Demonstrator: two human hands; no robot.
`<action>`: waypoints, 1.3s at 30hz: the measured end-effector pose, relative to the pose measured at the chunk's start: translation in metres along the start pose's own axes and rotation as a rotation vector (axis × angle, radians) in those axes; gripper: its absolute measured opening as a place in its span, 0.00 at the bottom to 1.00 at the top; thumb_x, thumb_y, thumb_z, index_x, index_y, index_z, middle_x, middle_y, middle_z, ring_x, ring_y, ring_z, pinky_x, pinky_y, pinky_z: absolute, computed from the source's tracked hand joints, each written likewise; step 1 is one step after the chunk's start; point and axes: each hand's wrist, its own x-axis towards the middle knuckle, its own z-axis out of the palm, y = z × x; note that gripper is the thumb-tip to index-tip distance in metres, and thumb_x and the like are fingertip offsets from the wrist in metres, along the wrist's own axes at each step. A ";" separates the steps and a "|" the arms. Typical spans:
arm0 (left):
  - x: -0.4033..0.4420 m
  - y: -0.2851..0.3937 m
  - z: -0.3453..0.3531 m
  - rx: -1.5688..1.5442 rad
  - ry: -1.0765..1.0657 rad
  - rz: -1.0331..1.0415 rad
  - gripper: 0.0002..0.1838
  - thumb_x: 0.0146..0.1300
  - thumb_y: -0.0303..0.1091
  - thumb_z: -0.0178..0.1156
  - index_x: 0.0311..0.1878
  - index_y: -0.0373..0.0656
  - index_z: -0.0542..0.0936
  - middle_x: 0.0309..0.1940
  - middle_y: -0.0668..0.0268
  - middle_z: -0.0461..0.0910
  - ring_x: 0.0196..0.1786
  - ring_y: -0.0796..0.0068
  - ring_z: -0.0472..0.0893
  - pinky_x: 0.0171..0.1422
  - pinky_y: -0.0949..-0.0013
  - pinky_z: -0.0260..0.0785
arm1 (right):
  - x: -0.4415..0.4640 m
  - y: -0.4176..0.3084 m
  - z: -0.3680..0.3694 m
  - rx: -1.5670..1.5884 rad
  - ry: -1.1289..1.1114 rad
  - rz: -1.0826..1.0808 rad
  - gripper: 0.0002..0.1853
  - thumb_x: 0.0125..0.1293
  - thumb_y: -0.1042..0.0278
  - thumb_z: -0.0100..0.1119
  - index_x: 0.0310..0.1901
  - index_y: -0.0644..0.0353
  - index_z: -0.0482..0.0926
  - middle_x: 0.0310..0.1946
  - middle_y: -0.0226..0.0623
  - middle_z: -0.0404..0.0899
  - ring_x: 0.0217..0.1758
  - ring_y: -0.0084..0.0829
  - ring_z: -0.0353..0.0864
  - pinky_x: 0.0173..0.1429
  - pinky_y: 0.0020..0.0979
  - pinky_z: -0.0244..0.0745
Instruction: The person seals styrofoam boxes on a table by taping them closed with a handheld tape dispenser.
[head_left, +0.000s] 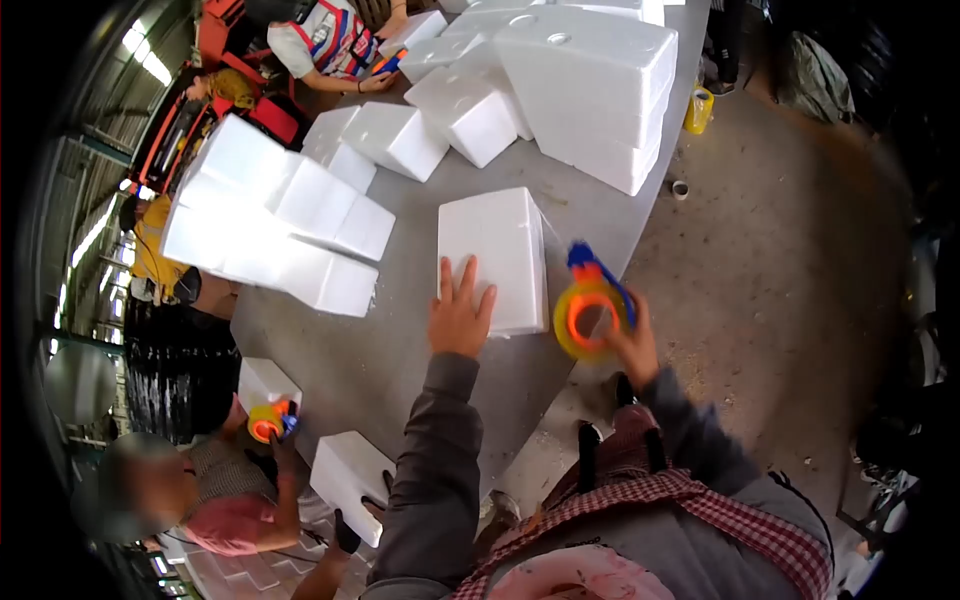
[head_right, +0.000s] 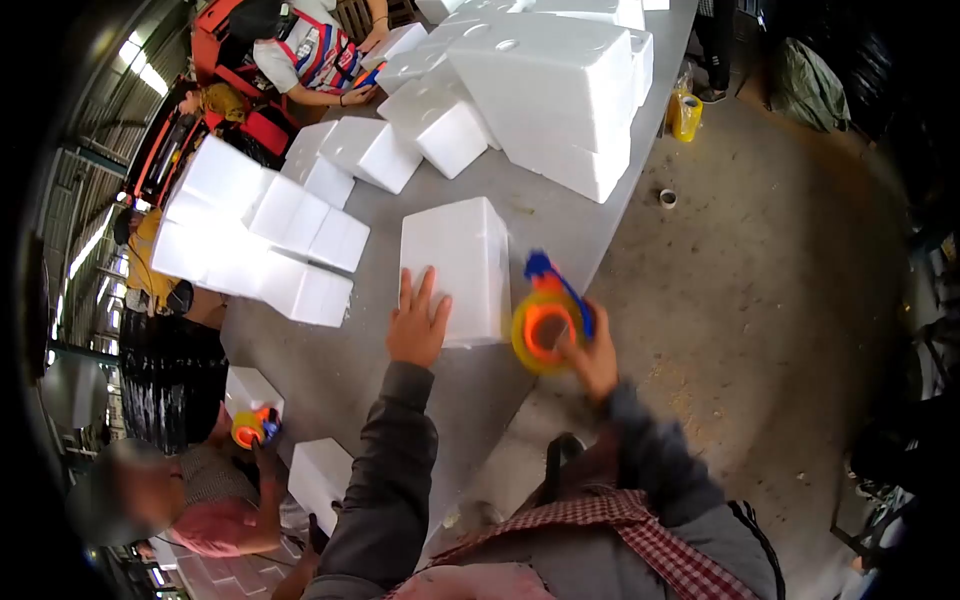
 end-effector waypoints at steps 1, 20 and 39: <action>-0.002 0.010 0.002 -0.015 0.005 -0.012 0.31 0.60 0.54 0.54 0.66 0.54 0.65 0.68 0.53 0.56 0.63 0.46 0.65 0.59 0.56 0.62 | -0.046 0.017 0.001 -0.062 0.004 -0.028 0.32 0.57 0.73 0.59 0.62 0.63 0.57 0.53 0.43 0.69 0.57 0.33 0.71 0.58 0.33 0.68; 0.011 0.041 0.022 0.030 0.231 0.109 0.12 0.62 0.42 0.54 0.48 0.57 0.77 0.53 0.69 0.71 0.62 0.58 0.63 0.66 0.40 0.49 | -0.044 -0.026 0.048 -0.567 -0.950 0.251 0.35 0.51 0.71 0.61 0.63 0.58 0.63 0.57 0.46 0.69 0.58 0.38 0.71 0.61 0.34 0.65; 0.018 -0.024 -0.052 -1.404 0.006 -0.209 0.05 0.64 0.31 0.53 0.35 0.41 0.74 0.26 0.72 0.71 0.32 0.82 0.71 0.39 0.76 0.65 | 0.016 -0.172 0.068 -0.981 -0.497 -0.586 0.34 0.37 0.80 0.63 0.54 0.48 0.75 0.47 0.49 0.70 0.43 0.47 0.75 0.45 0.37 0.74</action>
